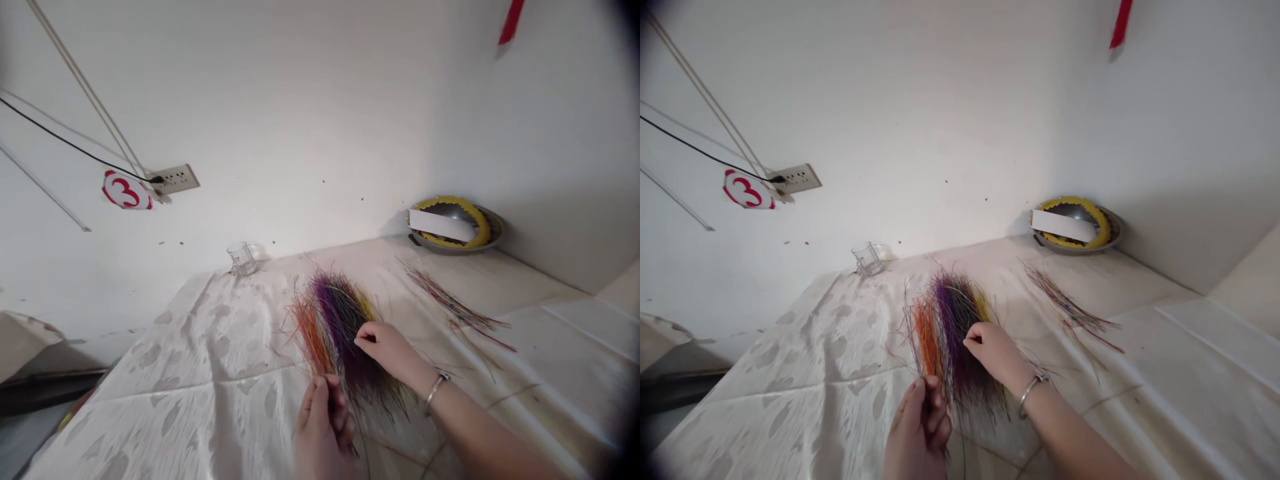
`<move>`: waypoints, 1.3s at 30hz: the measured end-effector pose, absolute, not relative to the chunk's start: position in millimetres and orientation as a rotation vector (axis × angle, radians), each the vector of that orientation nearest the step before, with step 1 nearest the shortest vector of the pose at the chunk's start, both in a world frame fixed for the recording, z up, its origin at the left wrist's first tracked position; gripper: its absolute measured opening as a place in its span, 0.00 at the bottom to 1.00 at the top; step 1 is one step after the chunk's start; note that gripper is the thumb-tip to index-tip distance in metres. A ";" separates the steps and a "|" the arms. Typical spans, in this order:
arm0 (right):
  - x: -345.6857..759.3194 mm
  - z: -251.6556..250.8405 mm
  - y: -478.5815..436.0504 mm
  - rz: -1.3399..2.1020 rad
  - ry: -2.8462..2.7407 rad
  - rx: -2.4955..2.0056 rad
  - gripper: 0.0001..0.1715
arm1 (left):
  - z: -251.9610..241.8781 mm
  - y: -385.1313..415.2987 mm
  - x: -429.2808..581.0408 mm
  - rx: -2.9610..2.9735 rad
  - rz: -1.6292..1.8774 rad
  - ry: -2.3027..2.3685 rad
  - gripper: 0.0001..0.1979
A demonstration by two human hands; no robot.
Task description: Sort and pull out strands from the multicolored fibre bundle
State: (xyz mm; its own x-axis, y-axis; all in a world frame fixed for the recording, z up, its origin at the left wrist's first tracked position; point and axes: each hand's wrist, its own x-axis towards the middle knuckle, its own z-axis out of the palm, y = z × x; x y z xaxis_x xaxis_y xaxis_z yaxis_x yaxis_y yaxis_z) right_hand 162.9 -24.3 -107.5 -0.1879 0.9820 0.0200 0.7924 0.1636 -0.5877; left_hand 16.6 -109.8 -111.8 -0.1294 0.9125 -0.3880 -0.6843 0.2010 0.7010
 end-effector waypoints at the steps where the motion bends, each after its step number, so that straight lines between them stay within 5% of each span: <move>1: 165.4 -104.3 -24.3 0.659 -2.030 -1.661 0.10 | -114.0 -110.3 14.4 0.319 1.381 0.975 0.17; 22: 206.3 -67.7 -69.2 0.496 -1.957 -1.755 0.11 | -123.8 -118.1 3.2 0.427 1.185 0.924 0.16; 34: 153.4 -74.3 -109.5 1.340 -1.219 -1.265 0.10 | -128.9 -123.8 15.9 0.393 1.276 0.932 0.20; 39: 137.7 -88.2 -114.1 1.361 -1.395 -1.244 0.05 | -134.0 -129.0 22.9 0.373 1.308 0.937 0.20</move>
